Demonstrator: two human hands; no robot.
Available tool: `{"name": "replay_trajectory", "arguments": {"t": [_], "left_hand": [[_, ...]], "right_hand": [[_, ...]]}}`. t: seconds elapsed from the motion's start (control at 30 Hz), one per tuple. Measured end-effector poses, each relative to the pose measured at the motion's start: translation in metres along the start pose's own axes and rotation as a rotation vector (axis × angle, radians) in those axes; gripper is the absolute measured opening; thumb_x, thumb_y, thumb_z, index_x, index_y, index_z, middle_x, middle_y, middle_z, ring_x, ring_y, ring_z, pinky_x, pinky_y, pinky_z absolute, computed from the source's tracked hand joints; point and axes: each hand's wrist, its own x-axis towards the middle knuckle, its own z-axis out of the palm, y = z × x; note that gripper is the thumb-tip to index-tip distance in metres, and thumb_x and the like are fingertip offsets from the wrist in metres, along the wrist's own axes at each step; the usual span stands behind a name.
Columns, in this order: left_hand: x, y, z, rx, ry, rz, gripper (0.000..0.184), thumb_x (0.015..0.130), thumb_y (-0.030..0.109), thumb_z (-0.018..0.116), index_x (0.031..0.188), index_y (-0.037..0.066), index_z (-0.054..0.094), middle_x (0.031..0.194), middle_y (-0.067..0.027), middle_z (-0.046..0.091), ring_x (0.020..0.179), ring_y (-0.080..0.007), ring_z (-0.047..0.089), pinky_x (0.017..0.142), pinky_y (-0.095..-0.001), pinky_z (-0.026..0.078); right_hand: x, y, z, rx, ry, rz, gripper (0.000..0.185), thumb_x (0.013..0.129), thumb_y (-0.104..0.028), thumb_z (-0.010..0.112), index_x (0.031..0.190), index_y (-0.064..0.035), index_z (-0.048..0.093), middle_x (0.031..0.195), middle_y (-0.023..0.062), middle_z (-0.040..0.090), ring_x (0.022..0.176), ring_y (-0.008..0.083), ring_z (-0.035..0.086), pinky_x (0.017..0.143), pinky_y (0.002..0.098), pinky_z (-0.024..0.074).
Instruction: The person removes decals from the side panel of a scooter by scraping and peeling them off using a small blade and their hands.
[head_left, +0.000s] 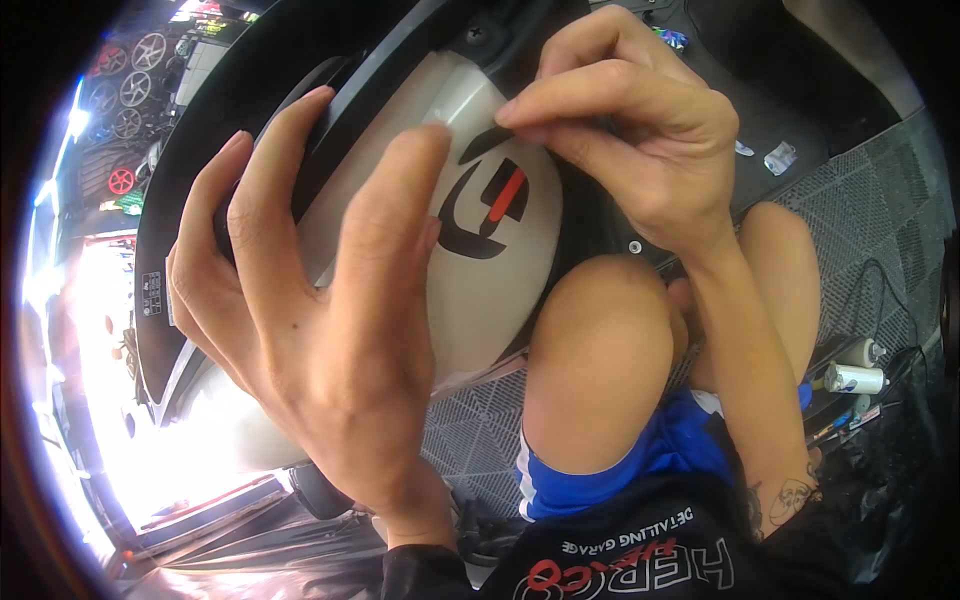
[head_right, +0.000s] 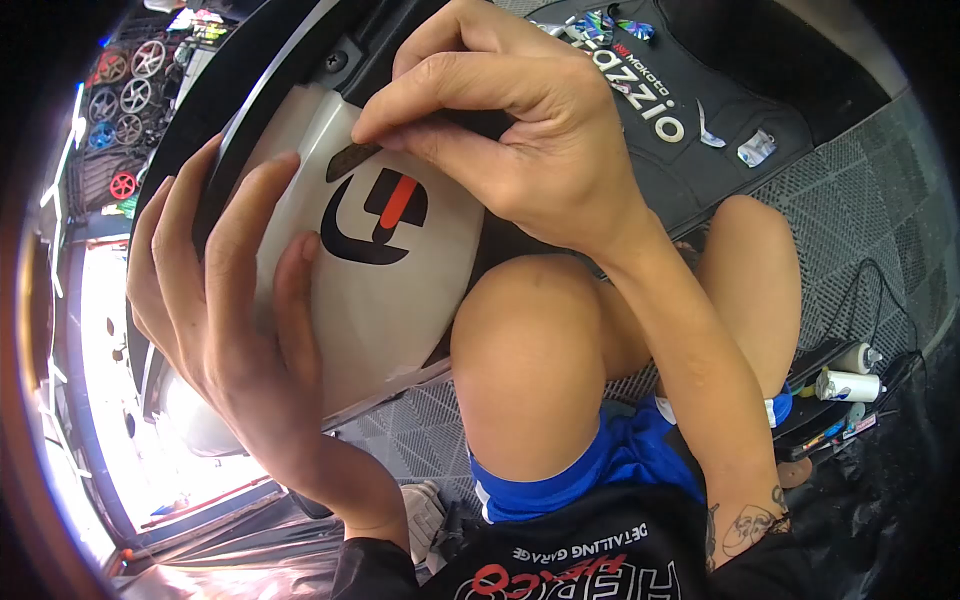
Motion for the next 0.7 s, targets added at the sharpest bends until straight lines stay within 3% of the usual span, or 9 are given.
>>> {"name": "replay_trajectory", "arguments": {"t": [0.2,0.4,0.53,0.7], "left_hand": [[-0.008,-0.039,0.029,0.097,0.177,0.297,0.049,0.082,0.012,0.075,0.125,0.036,0.077,0.138,-0.0047,0.066,0.133,-0.0271,0.053,0.115,-0.0422,0.041],[-0.003,-0.002,0.004,-0.011,0.002,0.087,0.047,0.084,0.01,0.072,0.123,0.034,0.079,0.139,-0.0074,0.065,0.134,-0.0299,0.052,0.113,-0.0428,0.041],[-0.001,-0.016,0.007,0.054,-0.012,0.201,0.045,0.084,0.013,0.068,0.122,0.032,0.08,0.139,-0.0095,0.064,0.134,-0.032,0.052,0.112,-0.0438,0.041],[0.011,0.015,-0.009,-0.018,-0.1,0.022,0.045,0.084,0.014,0.065,0.124,0.03,0.079,0.143,-0.0112,0.061,0.136,-0.034,0.05,0.114,-0.0462,0.036]], "right_hand": [[0.0,0.005,-0.001,0.015,-0.011,-0.027,0.029,0.078,0.016,0.074,0.101,-0.0001,0.082,0.094,0.0071,0.063,0.081,0.0128,0.059,0.068,0.0237,0.0442],[0.0,0.005,-0.003,0.051,-0.01,-0.011,0.028,0.077,0.014,0.076,0.1,-0.0013,0.082,0.094,0.0065,0.063,0.081,0.0126,0.059,0.068,0.0235,0.0435],[0.0,0.003,0.004,0.084,0.022,0.014,0.026,0.079,0.012,0.078,0.1,-0.0029,0.082,0.094,0.0055,0.063,0.081,0.0124,0.059,0.068,0.0232,0.0431],[0.004,-0.008,-0.005,-0.04,0.027,-0.008,0.026,0.075,0.014,0.078,0.094,-0.0027,0.081,0.093,0.0057,0.062,0.085,0.0142,0.062,0.073,0.0247,0.0486]]}}
